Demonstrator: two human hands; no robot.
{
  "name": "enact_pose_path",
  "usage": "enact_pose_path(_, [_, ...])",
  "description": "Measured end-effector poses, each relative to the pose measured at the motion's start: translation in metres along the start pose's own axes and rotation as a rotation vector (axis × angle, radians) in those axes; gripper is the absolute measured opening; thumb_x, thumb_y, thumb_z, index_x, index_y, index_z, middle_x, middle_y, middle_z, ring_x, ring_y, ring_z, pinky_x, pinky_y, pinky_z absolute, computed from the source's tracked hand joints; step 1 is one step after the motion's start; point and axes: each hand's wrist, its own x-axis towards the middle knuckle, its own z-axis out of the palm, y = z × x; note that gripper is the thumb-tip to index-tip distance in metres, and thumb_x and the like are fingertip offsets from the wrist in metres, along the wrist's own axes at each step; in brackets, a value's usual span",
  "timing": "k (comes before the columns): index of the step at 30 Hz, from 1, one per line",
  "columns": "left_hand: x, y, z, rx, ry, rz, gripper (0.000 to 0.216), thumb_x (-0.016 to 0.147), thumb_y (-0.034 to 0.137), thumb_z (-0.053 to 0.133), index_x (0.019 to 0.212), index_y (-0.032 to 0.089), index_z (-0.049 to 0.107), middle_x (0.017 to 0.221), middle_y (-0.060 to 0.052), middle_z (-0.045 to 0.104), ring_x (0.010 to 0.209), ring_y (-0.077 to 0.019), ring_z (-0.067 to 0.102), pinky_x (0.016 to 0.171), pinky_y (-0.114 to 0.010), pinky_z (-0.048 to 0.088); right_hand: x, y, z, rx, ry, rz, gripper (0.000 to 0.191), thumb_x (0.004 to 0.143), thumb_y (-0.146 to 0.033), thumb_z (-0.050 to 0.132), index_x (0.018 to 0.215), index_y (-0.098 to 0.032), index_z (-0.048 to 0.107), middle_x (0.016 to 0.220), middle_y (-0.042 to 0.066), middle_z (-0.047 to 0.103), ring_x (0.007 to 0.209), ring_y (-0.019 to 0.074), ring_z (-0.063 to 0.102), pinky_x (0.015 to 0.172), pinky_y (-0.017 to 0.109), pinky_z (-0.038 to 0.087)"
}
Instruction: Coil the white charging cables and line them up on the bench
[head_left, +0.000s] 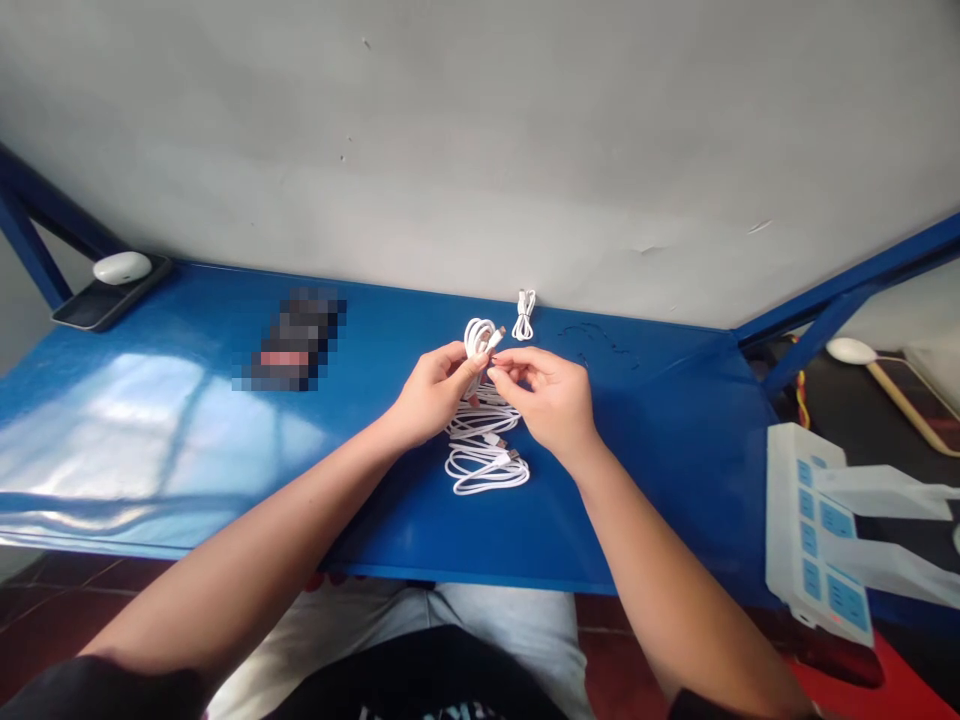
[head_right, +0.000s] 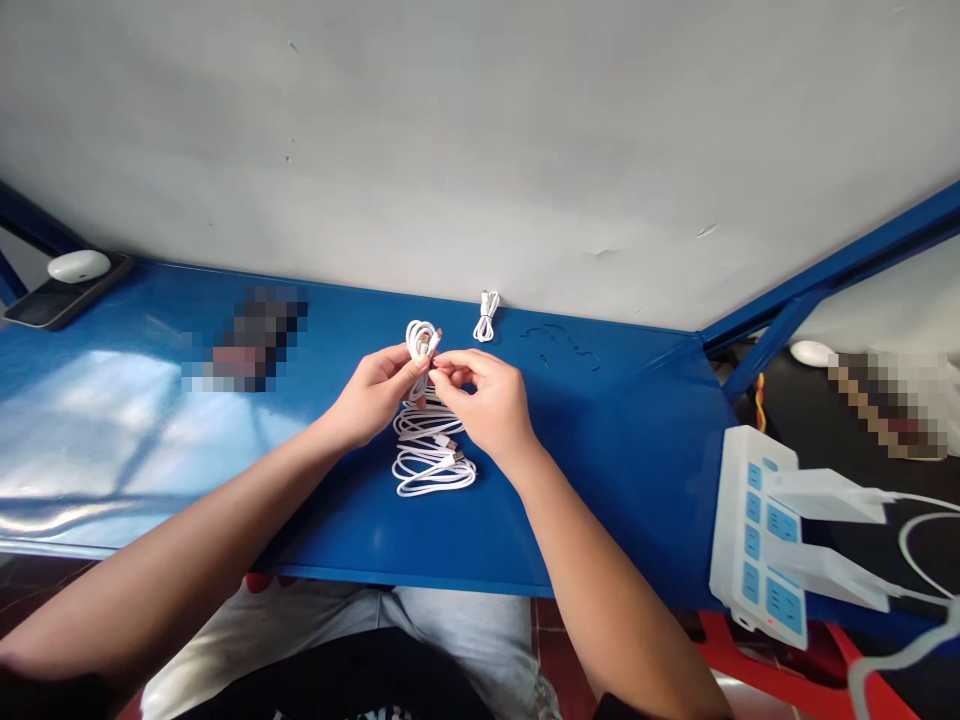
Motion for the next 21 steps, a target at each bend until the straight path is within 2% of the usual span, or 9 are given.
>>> enact_pose_path(3, [0.0,0.002,-0.001,-0.134,-0.05,-0.08,0.04,0.086,0.052,0.072,0.092,0.012,0.07,0.079,-0.002,0.059,0.063,-0.009,0.05,0.057,-0.022,0.048,0.002,-0.001,-0.006,-0.143,-0.055,-0.165,0.01,0.086,-0.02,0.068,0.092,-0.021,0.076,0.089,0.004,0.071,0.073,0.0153,0.063,0.07,0.032,0.056])
enact_pose_path(7, [-0.001,0.006,-0.008,-0.309,-0.13,-0.235,0.038,0.081,0.047,0.079,0.091,0.011,0.07,0.074,-0.002,0.06,0.062,-0.0093,0.053,0.055,-0.022,0.048,0.005,-0.006,-0.014,-0.249,-0.152,-0.242,0.014,0.091,-0.02,0.064,0.099,-0.022,0.075,0.092,0.004,0.07,0.077,0.0154,0.063,0.071,0.031,0.056])
enact_pose_path(11, [0.0,0.008,-0.014,-0.38,-0.172,-0.351,0.038,0.078,0.043,0.083,0.091,0.009,0.071,0.075,-0.003,0.062,0.063,-0.0089,0.056,0.055,-0.021,0.049,0.005,-0.005,-0.014,-0.165,-0.181,-0.163,0.014,0.094,-0.023,0.062,0.1,-0.021,0.075,0.097,0.006,0.071,0.086,0.0174,0.067,0.076,0.032,0.057])
enact_pose_path(16, [0.002,0.005,-0.013,-0.356,-0.064,-0.329,0.035,0.079,0.041,0.083,0.095,0.011,0.074,0.081,-0.004,0.066,0.069,-0.0102,0.059,0.062,-0.024,0.054,0.003,-0.001,-0.008,-0.033,-0.182,-0.008,0.022,0.092,-0.029,0.066,0.112,-0.023,0.073,0.099,0.006,0.069,0.088,0.0186,0.067,0.08,0.034,0.059])
enact_pose_path(21, [0.003,0.003,-0.013,-0.305,-0.03,-0.308,0.034,0.08,0.041,0.082,0.097,0.012,0.075,0.083,-0.006,0.069,0.072,-0.0113,0.063,0.064,-0.025,0.056,0.003,0.001,-0.006,-0.054,-0.14,0.001,0.018,0.086,-0.028,0.072,0.104,-0.025,0.077,0.098,0.006,0.068,0.09,0.0202,0.067,0.08,0.035,0.06])
